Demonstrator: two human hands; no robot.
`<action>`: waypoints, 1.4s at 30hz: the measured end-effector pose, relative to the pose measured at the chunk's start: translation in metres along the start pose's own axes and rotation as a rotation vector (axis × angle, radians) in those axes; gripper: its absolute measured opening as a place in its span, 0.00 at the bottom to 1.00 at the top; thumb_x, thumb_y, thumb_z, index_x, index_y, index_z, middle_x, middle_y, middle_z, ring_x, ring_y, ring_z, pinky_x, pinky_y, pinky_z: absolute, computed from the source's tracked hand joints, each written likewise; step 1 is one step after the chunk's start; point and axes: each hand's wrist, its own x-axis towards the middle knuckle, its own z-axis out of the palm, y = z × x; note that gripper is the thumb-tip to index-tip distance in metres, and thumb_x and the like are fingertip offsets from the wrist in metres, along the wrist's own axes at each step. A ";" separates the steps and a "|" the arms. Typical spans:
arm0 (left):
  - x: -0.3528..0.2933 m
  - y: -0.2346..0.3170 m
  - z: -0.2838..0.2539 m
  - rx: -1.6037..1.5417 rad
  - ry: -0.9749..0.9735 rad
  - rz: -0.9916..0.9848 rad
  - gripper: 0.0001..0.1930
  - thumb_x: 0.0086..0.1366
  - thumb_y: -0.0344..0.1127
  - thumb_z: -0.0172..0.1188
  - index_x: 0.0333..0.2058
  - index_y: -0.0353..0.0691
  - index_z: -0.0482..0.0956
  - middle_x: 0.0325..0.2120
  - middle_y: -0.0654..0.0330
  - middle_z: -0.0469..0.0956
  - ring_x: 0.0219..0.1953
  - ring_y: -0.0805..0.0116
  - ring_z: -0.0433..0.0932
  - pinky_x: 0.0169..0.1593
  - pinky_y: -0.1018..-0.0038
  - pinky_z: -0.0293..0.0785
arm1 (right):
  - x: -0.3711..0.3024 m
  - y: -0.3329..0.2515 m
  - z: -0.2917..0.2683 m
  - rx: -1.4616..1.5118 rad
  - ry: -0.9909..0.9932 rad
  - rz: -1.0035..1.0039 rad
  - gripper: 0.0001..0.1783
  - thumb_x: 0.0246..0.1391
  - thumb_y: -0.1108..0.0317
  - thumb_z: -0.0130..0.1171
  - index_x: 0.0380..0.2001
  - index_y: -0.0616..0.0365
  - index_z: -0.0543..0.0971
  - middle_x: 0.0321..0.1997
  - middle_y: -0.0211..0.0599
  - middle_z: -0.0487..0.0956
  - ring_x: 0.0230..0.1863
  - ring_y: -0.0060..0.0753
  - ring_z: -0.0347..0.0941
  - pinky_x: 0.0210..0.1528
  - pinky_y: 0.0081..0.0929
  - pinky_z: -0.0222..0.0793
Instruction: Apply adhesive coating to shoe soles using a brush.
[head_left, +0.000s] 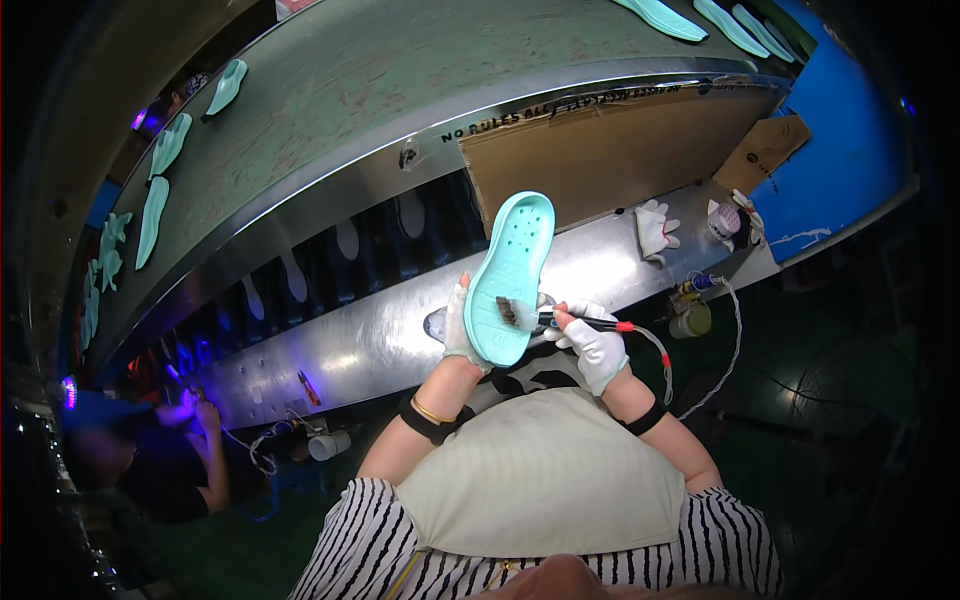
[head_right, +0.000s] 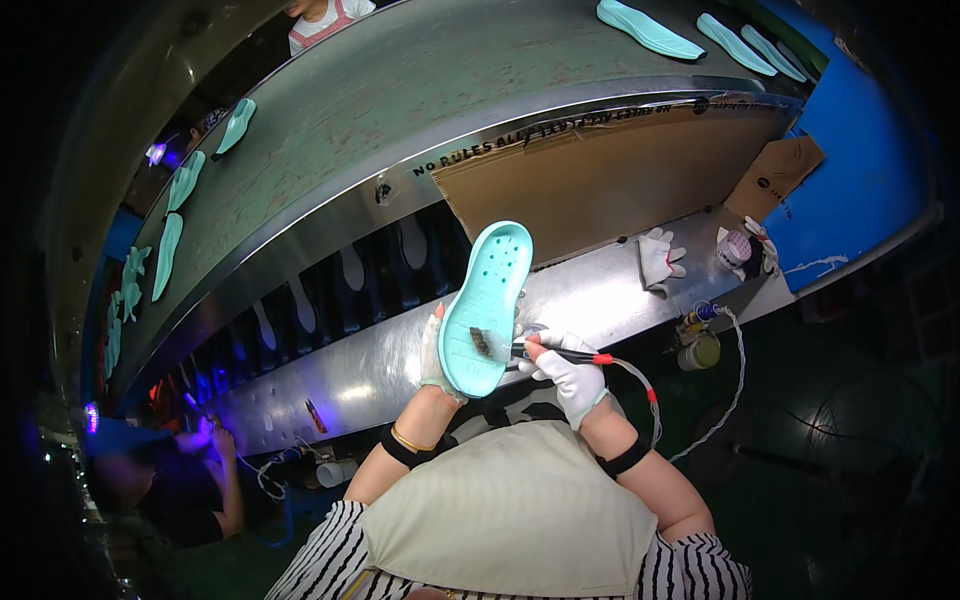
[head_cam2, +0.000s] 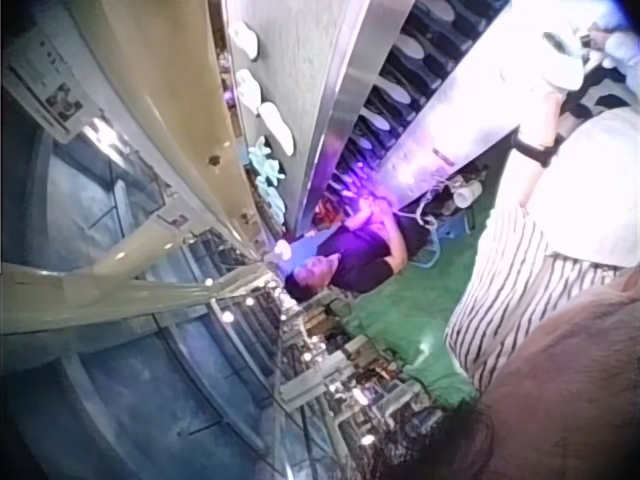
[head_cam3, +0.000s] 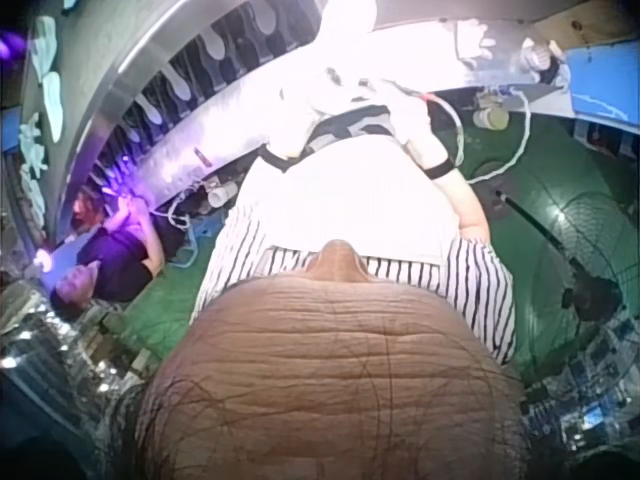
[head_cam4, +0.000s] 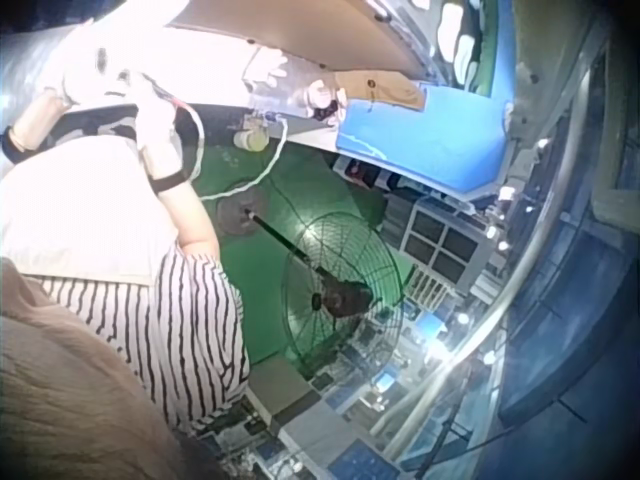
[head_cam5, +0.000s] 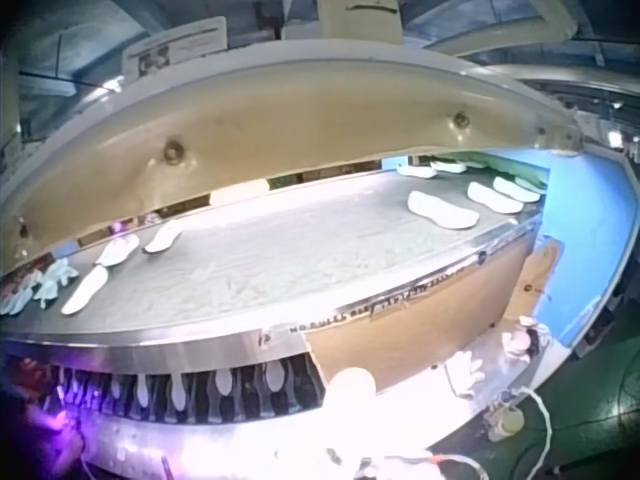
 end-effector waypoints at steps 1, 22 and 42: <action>0.002 -0.001 -0.008 0.004 0.053 0.023 0.39 0.61 0.66 0.35 0.59 0.39 0.60 0.52 0.47 0.68 0.49 0.50 0.72 0.53 0.55 0.68 | 0.001 0.002 -0.002 0.032 0.018 0.018 0.11 0.55 0.67 0.55 0.39 0.61 0.74 0.34 0.34 0.79 0.29 0.21 0.75 0.29 0.13 0.67; -0.004 -0.009 -0.019 -0.096 0.092 0.080 0.40 0.59 0.68 0.36 0.58 0.41 0.61 0.51 0.48 0.68 0.50 0.49 0.70 0.54 0.55 0.68 | -0.011 0.000 -0.002 -0.036 0.022 0.028 0.11 0.53 0.70 0.57 0.39 0.62 0.74 0.36 0.38 0.79 0.30 0.24 0.77 0.30 0.14 0.69; -0.011 -0.006 0.007 0.246 0.099 0.301 0.35 0.63 0.63 0.35 0.55 0.39 0.64 0.45 0.49 0.73 0.44 0.60 0.74 0.50 0.66 0.71 | -0.014 -0.001 -0.006 -0.045 -0.071 0.030 0.09 0.51 0.75 0.58 0.36 0.62 0.75 0.35 0.37 0.79 0.31 0.23 0.76 0.32 0.16 0.70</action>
